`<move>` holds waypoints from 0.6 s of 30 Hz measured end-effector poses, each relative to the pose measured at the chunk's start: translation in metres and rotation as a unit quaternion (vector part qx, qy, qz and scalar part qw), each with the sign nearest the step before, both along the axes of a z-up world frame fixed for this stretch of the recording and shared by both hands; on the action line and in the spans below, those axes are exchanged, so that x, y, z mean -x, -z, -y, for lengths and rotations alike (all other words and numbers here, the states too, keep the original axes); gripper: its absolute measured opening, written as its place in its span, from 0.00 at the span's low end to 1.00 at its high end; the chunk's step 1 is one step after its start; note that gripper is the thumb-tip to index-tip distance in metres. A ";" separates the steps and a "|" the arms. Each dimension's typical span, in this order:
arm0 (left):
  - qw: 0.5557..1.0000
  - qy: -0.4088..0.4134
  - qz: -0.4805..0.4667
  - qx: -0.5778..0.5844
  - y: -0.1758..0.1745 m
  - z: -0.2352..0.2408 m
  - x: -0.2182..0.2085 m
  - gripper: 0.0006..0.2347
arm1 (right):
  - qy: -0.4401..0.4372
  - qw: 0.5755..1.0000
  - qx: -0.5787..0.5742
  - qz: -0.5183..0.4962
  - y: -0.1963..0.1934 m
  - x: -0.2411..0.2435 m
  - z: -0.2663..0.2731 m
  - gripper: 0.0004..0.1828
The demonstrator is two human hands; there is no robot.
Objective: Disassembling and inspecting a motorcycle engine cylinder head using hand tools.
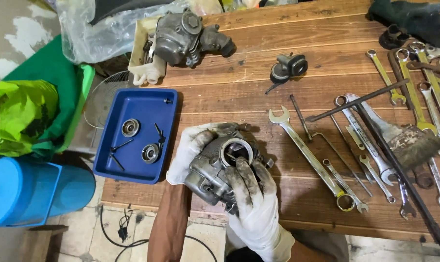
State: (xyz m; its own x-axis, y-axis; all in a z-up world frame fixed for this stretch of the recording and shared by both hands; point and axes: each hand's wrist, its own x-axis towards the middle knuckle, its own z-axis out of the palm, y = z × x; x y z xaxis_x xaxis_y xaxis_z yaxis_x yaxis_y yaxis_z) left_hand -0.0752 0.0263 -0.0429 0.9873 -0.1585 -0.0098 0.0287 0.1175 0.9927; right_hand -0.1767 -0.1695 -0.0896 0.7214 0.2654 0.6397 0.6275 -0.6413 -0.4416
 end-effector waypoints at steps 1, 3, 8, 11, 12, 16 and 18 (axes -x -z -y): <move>0.998 -0.022 -0.055 -0.027 0.005 -0.003 -0.002 0.12 | -0.010 1.000 -0.019 0.004 0.002 0.001 0.002 0.35; 0.996 -0.012 0.057 -0.069 -0.024 0.004 0.009 0.12 | -0.012 1.000 -0.016 0.014 0.007 0.002 0.005 0.34; 0.962 -0.074 0.148 -0.215 -0.051 0.021 0.072 0.18 | -0.023 1.000 -0.007 0.009 0.009 0.002 0.013 0.39; 0.931 -0.034 0.281 -0.232 -0.029 0.031 0.096 0.46 | -0.041 0.999 0.004 0.010 0.003 -0.009 0.015 0.37; 0.912 -0.101 0.296 -0.264 -0.021 0.036 0.097 0.39 | -0.070 0.997 -0.043 0.011 0.000 -0.016 0.015 0.36; 0.868 -0.194 0.342 -0.302 0.000 0.042 0.096 0.37 | -0.134 0.968 -0.142 -0.160 -0.014 -0.030 0.043 0.57; 0.863 -0.206 0.347 -0.306 -0.001 0.045 0.094 0.36 | -0.117 0.951 -0.221 -0.183 -0.024 -0.040 0.054 0.41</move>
State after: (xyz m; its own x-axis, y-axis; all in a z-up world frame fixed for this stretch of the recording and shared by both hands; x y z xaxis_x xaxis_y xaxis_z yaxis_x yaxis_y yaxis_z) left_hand -0.1693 -0.0189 -0.0419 0.7608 0.0335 0.6482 -0.5155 -0.5756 0.6348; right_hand -0.1365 -0.2236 -0.0660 0.8714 0.2085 0.4440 0.4828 -0.2042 -0.8516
